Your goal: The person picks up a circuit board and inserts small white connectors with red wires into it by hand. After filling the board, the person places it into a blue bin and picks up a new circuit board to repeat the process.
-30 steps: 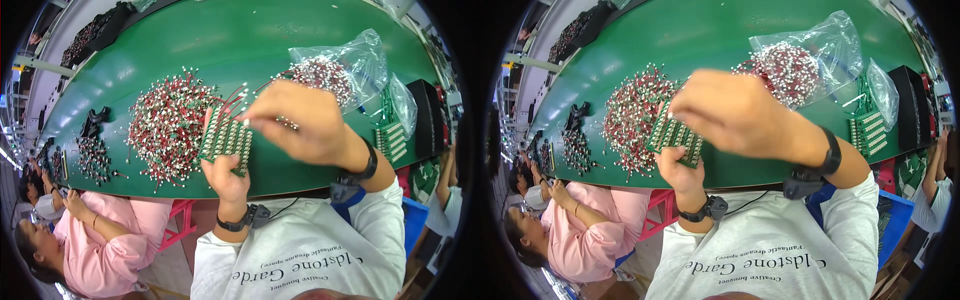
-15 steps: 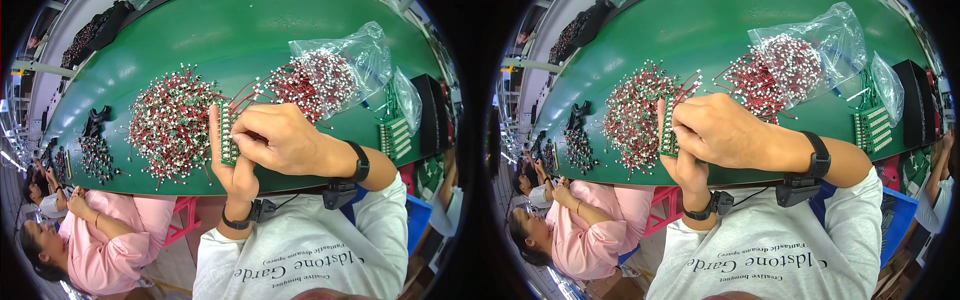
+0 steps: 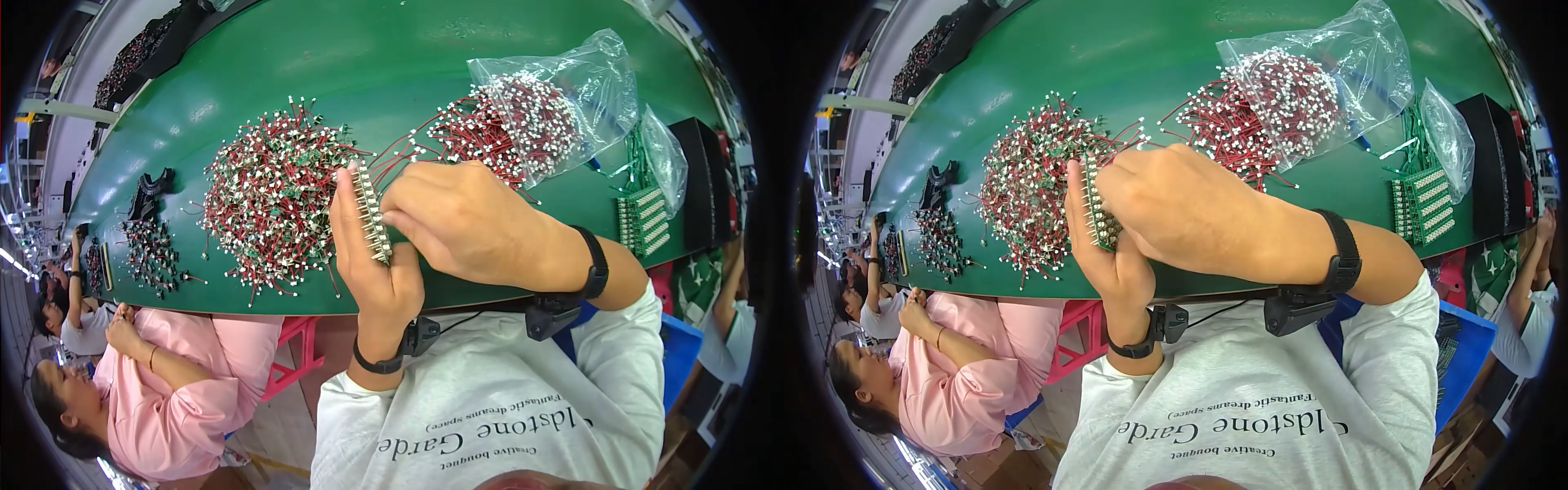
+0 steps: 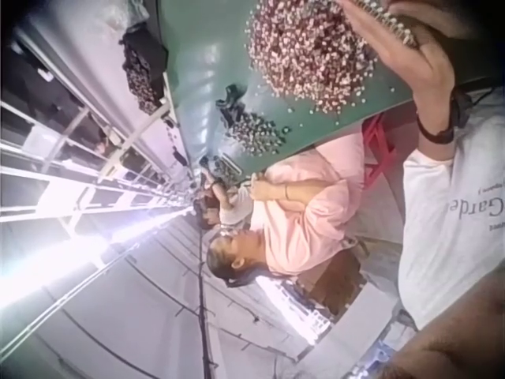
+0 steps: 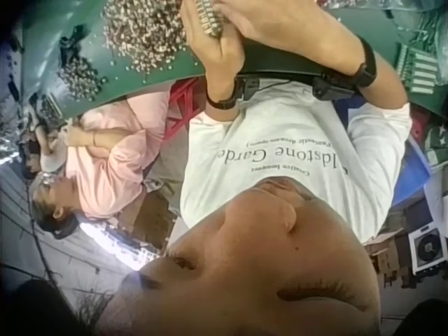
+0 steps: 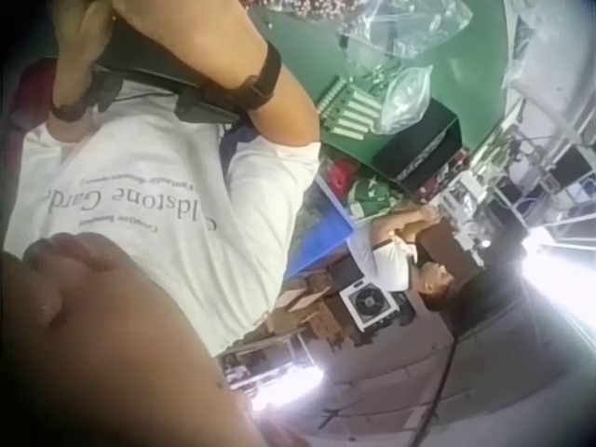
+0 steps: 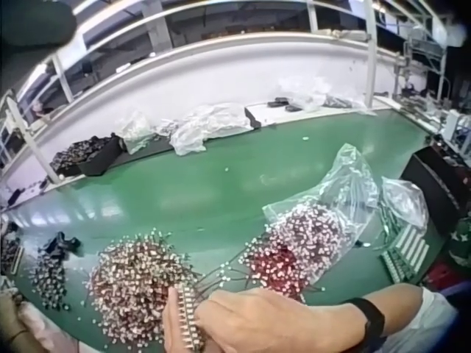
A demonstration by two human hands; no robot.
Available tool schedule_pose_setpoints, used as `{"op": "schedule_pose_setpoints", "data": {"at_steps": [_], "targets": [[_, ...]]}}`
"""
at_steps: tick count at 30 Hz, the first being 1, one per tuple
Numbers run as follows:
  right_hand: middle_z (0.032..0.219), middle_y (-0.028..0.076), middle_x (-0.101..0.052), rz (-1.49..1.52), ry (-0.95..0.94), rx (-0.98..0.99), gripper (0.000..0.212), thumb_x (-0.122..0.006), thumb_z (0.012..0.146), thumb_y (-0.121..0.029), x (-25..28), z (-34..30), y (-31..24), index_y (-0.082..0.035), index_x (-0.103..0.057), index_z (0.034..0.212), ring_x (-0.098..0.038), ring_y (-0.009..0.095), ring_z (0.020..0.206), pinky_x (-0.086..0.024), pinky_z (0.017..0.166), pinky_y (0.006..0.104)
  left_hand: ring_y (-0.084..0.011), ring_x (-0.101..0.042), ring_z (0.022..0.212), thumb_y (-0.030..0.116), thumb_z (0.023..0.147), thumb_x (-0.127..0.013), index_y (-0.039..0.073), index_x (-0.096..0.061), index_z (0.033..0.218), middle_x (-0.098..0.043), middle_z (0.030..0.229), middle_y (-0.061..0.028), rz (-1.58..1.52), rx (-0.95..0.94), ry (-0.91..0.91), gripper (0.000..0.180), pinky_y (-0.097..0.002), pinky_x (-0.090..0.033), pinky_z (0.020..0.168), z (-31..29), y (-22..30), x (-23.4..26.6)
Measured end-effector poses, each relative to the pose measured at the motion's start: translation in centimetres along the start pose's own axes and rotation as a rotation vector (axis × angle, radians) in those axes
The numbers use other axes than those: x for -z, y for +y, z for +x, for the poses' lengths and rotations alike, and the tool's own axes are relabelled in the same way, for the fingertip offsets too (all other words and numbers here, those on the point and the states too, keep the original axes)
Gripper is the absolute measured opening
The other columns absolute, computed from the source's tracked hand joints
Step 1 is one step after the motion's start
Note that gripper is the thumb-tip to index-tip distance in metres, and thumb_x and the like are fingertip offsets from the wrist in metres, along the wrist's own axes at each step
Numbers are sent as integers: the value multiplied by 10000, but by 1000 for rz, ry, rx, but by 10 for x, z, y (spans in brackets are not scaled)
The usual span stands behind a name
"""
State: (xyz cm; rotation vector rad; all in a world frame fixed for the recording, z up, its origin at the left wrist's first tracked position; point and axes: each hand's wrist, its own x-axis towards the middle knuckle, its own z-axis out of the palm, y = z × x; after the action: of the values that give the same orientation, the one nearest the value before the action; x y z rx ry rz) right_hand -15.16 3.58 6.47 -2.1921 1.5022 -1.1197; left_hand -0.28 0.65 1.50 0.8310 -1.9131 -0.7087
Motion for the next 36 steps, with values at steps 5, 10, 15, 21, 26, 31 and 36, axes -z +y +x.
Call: {"op": "schedule_pose_setpoints", "data": {"at_steps": [5, 10, 15, 21, 26, 31, 36], "targets": [[792, 120, -583, 5, 5, 15, 132, -672, 769, 23, 2, -1, -3, 0, -589, 868, -610, 298, 690, -501, 552, 389, -433, -497, 1242, -64, 675, -443, -126, -329, 1435, -472, 1375, -304, -122, 43, 24, 771, -457, -363, 1073, -3, 2, -1], [762, 107, -570, -29, 13, 36, 129, -665, 768, 29, 1, -2, -6, 0, -591, 870, -609, 286, 665, -506, 540, 369, -434, -495, 1243, -73, 661, -441, -131, -334, 1429, -469, 1377, -307, -94, 31, 31, 777, -456, -361, 1074, -3, 4, 1], [744, 94, -572, -100, 22, 20, 185, -680, 700, 31, 0, -3, -13, -8, -591, 857, -609, 266, 634, -508, 529, 360, -452, -453, 1274, -89, 665, -441, -141, -326, 1425, -462, 1381, -309, -1, -19, 22, 770, -477, -319, 1100, -3, 8, 2], [731, 88, -577, -105, 55, 35, 194, -693, 674, -6, -11, -5, -5, -21, -590, 837, -610, 256, 628, -503, 525, 355, -437, -442, 1295, -86, 677, -438, -129, -332, 1428, -448, 1402, -293, 47, -17, 9, 759, -472, -308, 1111, -6, 4, -1], [763, 101, -617, -106, 206, 132, 95, -700, 824, -111, 15, 14, 18, -38, -653, 863, -632, 267, 665, -490, 557, 367, -306, -489, 1280, -83, 681, -371, -81, -282, 1480, -461, 1405, -230, -514, 385, 239, 803, -386, -384, 1077, -3, 13, 1], [844, 105, -633, -346, 187, -183, 121, -676, 821, -83, 24, 15, 89, -59, -702, 936, -628, 283, 789, -503, 694, 374, -341, -582, 1121, -51, 687, -401, -55, -337, 1452, -540, 1252, -286, -827, 478, 411, 768, -415, -518, 864, 3, -5, 26], [919, 70, -595, -413, -29, -256, 34, -669, 810, -71, -19, 11, 111, -92, -685, 831, -572, 286, 925, -475, 784, 406, -350, -587, 1106, -47, 681, -382, -72, -312, 1452, -530, 1248, -336, -877, 497, 371, 775, -427, -516, 881, 0, -8, 20]]}}
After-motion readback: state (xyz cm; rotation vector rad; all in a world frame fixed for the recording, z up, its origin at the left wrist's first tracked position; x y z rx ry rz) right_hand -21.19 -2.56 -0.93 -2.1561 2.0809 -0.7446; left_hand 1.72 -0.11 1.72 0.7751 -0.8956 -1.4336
